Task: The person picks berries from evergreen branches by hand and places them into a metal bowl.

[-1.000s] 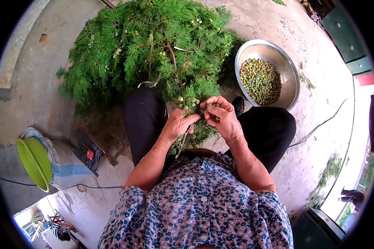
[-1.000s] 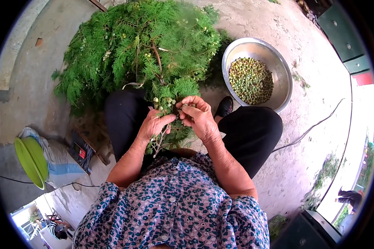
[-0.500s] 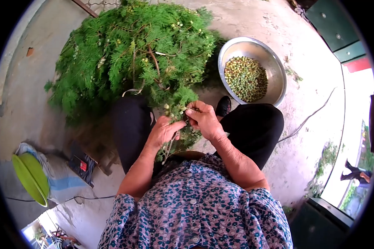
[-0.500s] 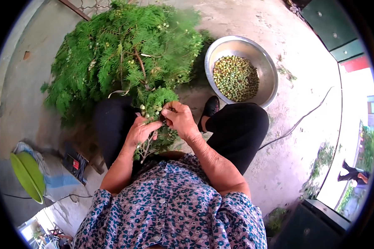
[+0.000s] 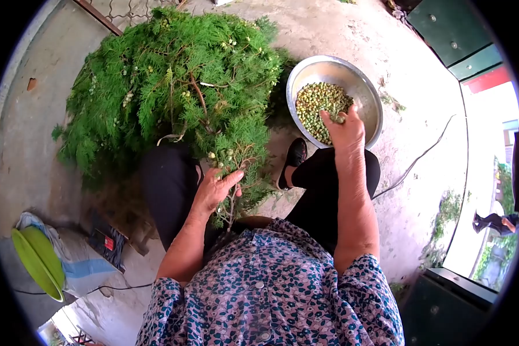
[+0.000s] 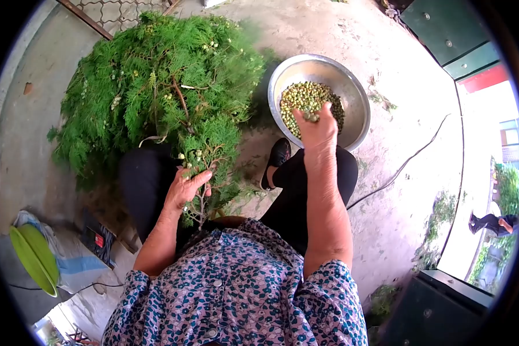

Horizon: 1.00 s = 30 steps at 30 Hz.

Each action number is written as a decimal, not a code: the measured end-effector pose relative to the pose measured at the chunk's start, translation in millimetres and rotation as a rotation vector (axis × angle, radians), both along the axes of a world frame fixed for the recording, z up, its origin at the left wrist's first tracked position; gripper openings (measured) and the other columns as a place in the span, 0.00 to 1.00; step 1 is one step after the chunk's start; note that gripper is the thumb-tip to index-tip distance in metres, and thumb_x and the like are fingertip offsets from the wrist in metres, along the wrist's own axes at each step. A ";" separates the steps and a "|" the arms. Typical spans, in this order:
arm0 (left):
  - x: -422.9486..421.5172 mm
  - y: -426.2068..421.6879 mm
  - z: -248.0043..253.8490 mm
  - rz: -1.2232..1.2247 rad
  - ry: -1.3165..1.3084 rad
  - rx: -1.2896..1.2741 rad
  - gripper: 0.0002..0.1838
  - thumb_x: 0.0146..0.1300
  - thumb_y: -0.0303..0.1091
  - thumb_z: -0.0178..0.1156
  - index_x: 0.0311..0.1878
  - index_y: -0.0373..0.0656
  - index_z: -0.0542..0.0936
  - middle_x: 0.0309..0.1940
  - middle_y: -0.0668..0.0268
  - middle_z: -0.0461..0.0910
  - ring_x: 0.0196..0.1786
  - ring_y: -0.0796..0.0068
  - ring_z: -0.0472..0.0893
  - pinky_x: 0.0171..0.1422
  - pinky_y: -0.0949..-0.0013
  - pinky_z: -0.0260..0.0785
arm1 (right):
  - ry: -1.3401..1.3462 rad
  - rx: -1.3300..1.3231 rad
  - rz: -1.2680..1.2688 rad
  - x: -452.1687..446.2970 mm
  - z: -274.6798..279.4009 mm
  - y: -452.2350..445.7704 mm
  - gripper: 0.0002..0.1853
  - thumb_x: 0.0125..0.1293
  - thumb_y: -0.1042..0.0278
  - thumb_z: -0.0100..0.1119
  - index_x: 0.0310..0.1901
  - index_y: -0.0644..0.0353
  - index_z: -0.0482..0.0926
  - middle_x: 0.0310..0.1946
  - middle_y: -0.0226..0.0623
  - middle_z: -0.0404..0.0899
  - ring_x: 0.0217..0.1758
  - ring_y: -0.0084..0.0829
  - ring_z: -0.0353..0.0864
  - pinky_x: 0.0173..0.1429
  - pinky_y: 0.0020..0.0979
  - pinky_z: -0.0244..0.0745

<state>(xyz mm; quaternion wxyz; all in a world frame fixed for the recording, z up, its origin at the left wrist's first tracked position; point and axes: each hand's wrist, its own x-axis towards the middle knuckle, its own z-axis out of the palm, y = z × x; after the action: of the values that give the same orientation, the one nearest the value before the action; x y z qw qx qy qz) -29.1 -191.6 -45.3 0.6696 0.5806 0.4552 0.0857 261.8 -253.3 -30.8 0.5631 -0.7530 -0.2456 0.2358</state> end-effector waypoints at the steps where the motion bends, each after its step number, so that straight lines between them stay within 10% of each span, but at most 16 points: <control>1: 0.7 -0.2 2.2 -0.014 -0.005 0.004 0.16 0.56 0.44 0.56 0.32 0.37 0.77 0.16 0.67 0.74 0.24 0.78 0.72 0.37 0.72 0.63 | 0.266 0.218 -0.065 9.1 -2.2 0.8 0.22 0.66 0.69 0.45 0.55 0.73 0.53 0.50 0.53 0.61 0.49 0.35 0.66 0.48 0.38 0.74; 3: 0.4 1.2 0.0 -0.036 -0.027 0.033 0.16 0.56 0.44 0.56 0.32 0.38 0.76 0.17 0.67 0.75 0.24 0.78 0.72 0.37 0.72 0.63 | 0.691 0.606 -0.179 35.7 -20.4 -0.8 0.31 0.67 0.67 0.42 0.65 0.68 0.40 0.61 0.56 0.47 0.59 0.39 0.58 0.55 0.45 0.70; 6: -1.9 0.7 -4.8 0.033 -0.073 -0.028 0.16 0.57 0.44 0.55 0.31 0.37 0.76 0.17 0.66 0.75 0.24 0.79 0.72 0.34 0.72 0.63 | -0.127 0.067 -0.199 74.1 -70.1 -10.7 0.26 0.60 0.69 0.56 0.54 0.77 0.60 0.49 0.53 0.68 0.46 0.33 0.72 0.48 0.31 0.73; 10: -4.6 5.2 -15.7 -0.068 -0.008 0.118 0.13 0.57 0.41 0.52 0.32 0.39 0.76 0.17 0.67 0.75 0.18 0.77 0.67 0.28 0.70 0.60 | 0.776 0.676 -0.458 64.9 -34.6 -9.2 0.26 0.67 0.69 0.40 0.60 0.75 0.48 0.64 0.58 0.39 0.70 0.49 0.36 0.67 0.52 0.50; 15: 0.7 2.8 -3.0 0.005 -0.108 0.035 0.11 0.57 0.36 0.54 0.34 0.36 0.77 0.21 0.67 0.75 0.18 0.77 0.71 0.25 0.73 0.62 | 0.402 0.484 0.013 -17.7 6.9 -2.8 0.11 0.63 0.72 0.49 0.44 0.70 0.73 0.33 0.40 0.75 0.35 0.28 0.76 0.42 0.29 0.75; 21: 4.4 1.5 -3.2 0.064 -0.204 -0.052 0.10 0.56 0.33 0.56 0.38 0.36 0.76 0.24 0.68 0.75 0.19 0.79 0.72 0.22 0.75 0.64 | 0.004 0.123 0.640 -130.1 1.0 11.3 0.10 0.57 0.79 0.53 0.41 0.61 0.77 0.29 0.33 0.75 0.24 0.23 0.73 0.29 0.24 0.70; 30: -9.2 4.5 -20.4 -0.239 -0.125 0.347 0.06 0.55 0.28 0.54 0.36 0.38 0.77 0.21 0.67 0.73 0.20 0.79 0.73 0.22 0.74 0.65 | -0.496 0.130 0.688 -141.6 -37.4 20.8 0.14 0.51 0.82 0.52 0.41 0.59 0.75 0.29 0.44 0.71 0.31 0.46 0.75 0.33 0.36 0.70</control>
<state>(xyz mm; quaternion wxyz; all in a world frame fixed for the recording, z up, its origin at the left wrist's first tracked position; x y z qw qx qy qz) -38.2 -187.1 -65.7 0.5921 0.7305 0.3190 0.1184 120.2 -232.5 -68.2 0.4219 -0.6241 -0.6247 0.2055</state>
